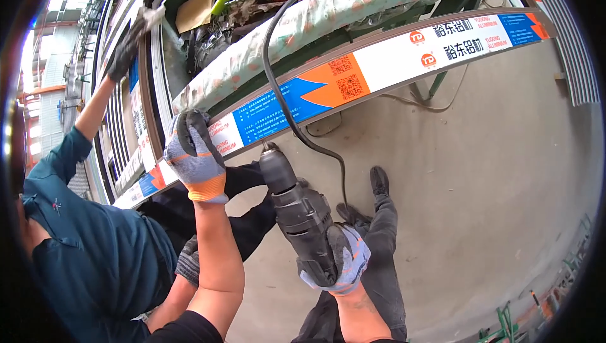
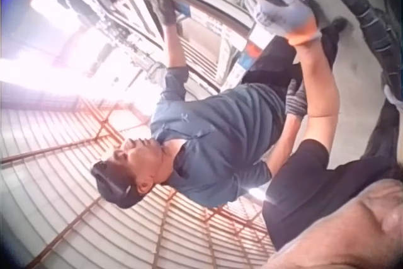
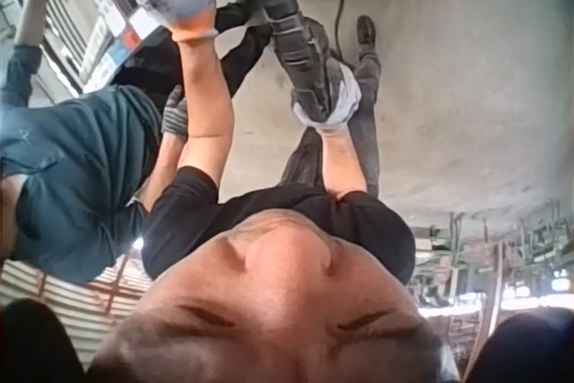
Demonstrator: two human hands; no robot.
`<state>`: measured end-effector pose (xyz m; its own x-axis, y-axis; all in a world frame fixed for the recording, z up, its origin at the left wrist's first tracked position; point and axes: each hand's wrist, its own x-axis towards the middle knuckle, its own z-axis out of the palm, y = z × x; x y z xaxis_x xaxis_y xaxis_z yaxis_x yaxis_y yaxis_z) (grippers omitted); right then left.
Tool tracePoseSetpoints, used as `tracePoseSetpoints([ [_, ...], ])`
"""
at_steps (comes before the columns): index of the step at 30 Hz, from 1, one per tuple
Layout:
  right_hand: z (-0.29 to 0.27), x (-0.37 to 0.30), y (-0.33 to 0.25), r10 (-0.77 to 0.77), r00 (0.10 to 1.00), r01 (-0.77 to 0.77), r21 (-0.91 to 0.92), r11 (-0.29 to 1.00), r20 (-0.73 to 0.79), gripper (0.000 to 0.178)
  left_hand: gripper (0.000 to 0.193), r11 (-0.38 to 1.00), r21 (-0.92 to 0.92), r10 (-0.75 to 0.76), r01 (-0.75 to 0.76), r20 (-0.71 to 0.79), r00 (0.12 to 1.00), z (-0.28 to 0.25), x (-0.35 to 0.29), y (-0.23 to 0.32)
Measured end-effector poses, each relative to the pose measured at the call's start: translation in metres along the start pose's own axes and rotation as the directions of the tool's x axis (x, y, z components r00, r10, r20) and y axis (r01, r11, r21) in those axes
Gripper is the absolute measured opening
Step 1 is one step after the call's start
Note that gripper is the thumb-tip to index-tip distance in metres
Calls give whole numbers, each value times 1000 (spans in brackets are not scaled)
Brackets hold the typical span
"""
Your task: The person is assembling and moving large metal frames in an industrial fabrication setting.
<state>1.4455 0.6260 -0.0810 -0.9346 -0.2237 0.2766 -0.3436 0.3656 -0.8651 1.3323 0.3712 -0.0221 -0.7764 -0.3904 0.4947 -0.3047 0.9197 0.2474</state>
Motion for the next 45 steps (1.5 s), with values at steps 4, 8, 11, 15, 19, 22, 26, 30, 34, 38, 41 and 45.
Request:
tracePoseSetpoints([
  [4,1,-1,4,-81,996,80,-35,996,-28,62,28,999,-32,-8,8,-11,1000,0,1,0],
  [8,0,2,1,-50,998,52,-47,998,30,68,26,998,12,70,-69,-25,997,1,2,-3],
  [11,-1,-3,4,-77,997,78,-89,993,21,70,26,999,-43,-12,12,-15,1000,1,1,-1],
  [15,0,-11,9,-74,991,87,-107,990,115,72,26,1000,17,21,-21,-28,999,-3,0,-5],
  [19,-3,-2,4,-79,996,82,-116,990,31,73,26,1000,-21,8,-9,-8,1000,0,0,-2],
  [22,-4,3,1,-81,997,81,-56,995,6,76,25,1000,-7,2,-2,-22,1000,0,1,0],
  [26,-4,6,0,-86,996,87,-63,994,19,80,23,998,24,62,-61,-27,998,0,3,-3],
  [30,3,18,-10,-84,995,83,-21,996,-57,77,23,999,13,29,-29,-23,999,-3,-1,-5],
  [34,3,22,-9,-55,998,55,-37,998,7,68,19,997,-15,75,-76,-88,993,1,-1,-4],
  [38,-2,23,-14,-88,996,89,18,996,-32,71,19,999,22,52,-50,-113,992,6,-7,-8],
  [41,-9,32,-20,-189,979,186,-54,981,-81,70,14,996,91,29,-22,-78,997,1,-7,-6],
  [45,-33,14,-28,-240,969,231,-134,964,-55,62,22,995,98,46,-29,-172,984,0,-2,7],
])
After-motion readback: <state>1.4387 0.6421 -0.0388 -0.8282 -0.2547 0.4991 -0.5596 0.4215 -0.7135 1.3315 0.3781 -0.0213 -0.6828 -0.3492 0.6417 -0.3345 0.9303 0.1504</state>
